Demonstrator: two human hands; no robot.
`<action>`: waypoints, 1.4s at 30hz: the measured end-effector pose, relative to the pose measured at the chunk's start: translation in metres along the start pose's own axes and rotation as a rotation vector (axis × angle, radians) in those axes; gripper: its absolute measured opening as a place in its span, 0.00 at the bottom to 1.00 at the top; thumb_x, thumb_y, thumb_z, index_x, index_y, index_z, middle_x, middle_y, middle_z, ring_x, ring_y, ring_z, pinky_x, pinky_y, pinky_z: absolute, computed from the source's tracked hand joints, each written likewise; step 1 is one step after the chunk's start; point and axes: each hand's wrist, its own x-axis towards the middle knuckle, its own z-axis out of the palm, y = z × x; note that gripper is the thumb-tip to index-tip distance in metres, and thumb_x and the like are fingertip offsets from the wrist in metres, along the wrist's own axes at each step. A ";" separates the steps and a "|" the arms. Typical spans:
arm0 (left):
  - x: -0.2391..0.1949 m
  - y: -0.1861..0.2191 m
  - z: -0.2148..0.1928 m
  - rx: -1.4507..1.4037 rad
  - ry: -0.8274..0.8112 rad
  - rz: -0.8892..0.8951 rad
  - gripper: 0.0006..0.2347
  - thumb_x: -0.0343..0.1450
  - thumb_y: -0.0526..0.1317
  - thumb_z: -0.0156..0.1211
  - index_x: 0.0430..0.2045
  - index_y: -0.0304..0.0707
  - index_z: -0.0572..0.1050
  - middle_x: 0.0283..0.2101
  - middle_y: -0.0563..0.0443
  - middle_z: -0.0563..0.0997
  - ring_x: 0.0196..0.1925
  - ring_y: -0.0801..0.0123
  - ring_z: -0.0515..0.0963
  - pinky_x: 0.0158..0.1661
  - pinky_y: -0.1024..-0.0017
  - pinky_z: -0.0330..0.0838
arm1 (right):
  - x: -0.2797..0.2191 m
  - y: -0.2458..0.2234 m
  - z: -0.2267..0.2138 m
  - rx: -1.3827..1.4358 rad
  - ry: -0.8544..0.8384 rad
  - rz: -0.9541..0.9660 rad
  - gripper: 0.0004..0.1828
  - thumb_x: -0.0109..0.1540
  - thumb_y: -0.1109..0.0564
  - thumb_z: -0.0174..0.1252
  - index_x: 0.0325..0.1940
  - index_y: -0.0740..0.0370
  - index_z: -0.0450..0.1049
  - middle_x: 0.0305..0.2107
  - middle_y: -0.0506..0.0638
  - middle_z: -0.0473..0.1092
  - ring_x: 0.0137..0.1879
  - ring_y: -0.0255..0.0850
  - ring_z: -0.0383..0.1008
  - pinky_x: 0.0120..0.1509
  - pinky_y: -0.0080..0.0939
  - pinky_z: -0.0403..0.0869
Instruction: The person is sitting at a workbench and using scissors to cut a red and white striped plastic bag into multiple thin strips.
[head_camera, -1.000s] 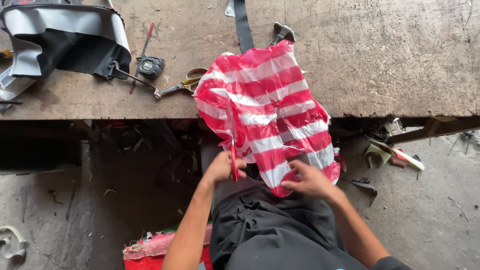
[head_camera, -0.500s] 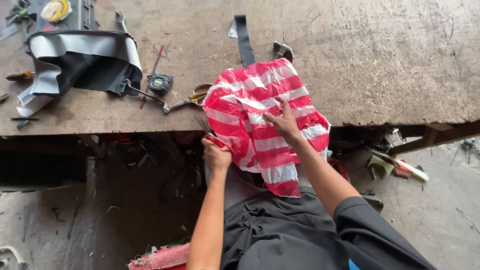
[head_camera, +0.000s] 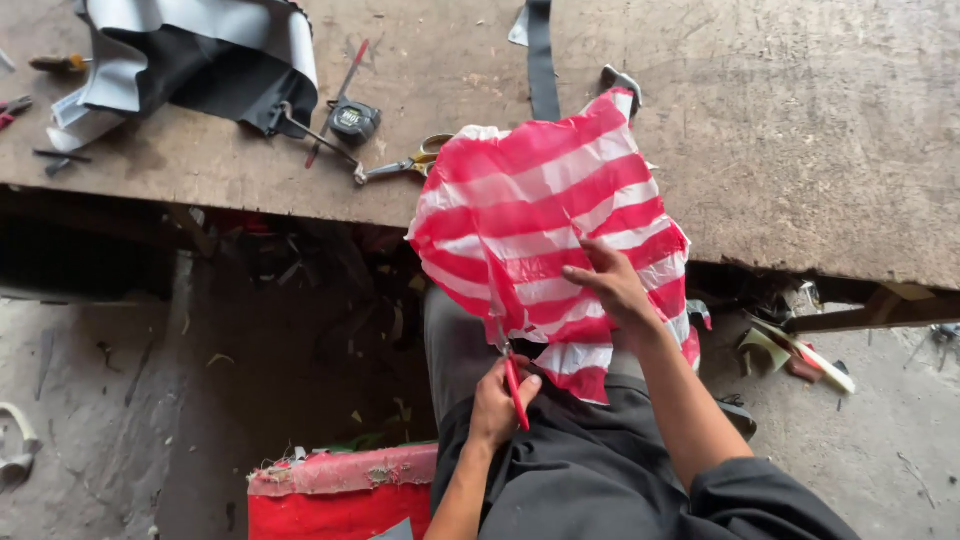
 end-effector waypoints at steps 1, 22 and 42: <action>0.010 -0.010 0.000 -0.017 -0.073 0.016 0.16 0.66 0.44 0.69 0.44 0.40 0.79 0.32 0.51 0.85 0.34 0.68 0.84 0.41 0.70 0.78 | 0.020 0.013 0.003 0.196 -0.088 -0.207 0.50 0.49 0.54 0.70 0.76 0.55 0.63 0.61 0.57 0.67 0.64 0.46 0.69 0.65 0.46 0.71; 0.022 0.019 -0.009 -0.032 -0.144 -0.016 0.24 0.63 0.37 0.67 0.56 0.33 0.73 0.42 0.48 0.83 0.43 0.68 0.83 0.47 0.67 0.80 | -0.034 0.043 -0.004 0.117 -0.270 -0.533 0.37 0.53 0.68 0.75 0.66 0.60 0.77 0.55 0.64 0.76 0.63 0.54 0.76 0.68 0.53 0.74; 0.029 0.013 -0.012 0.096 -0.046 0.037 0.11 0.61 0.40 0.66 0.35 0.37 0.78 0.26 0.45 0.82 0.31 0.60 0.86 0.40 0.64 0.78 | -0.057 0.046 -0.004 -0.114 -0.288 -0.711 0.49 0.52 0.62 0.76 0.77 0.52 0.66 0.63 0.66 0.69 0.71 0.61 0.67 0.73 0.63 0.63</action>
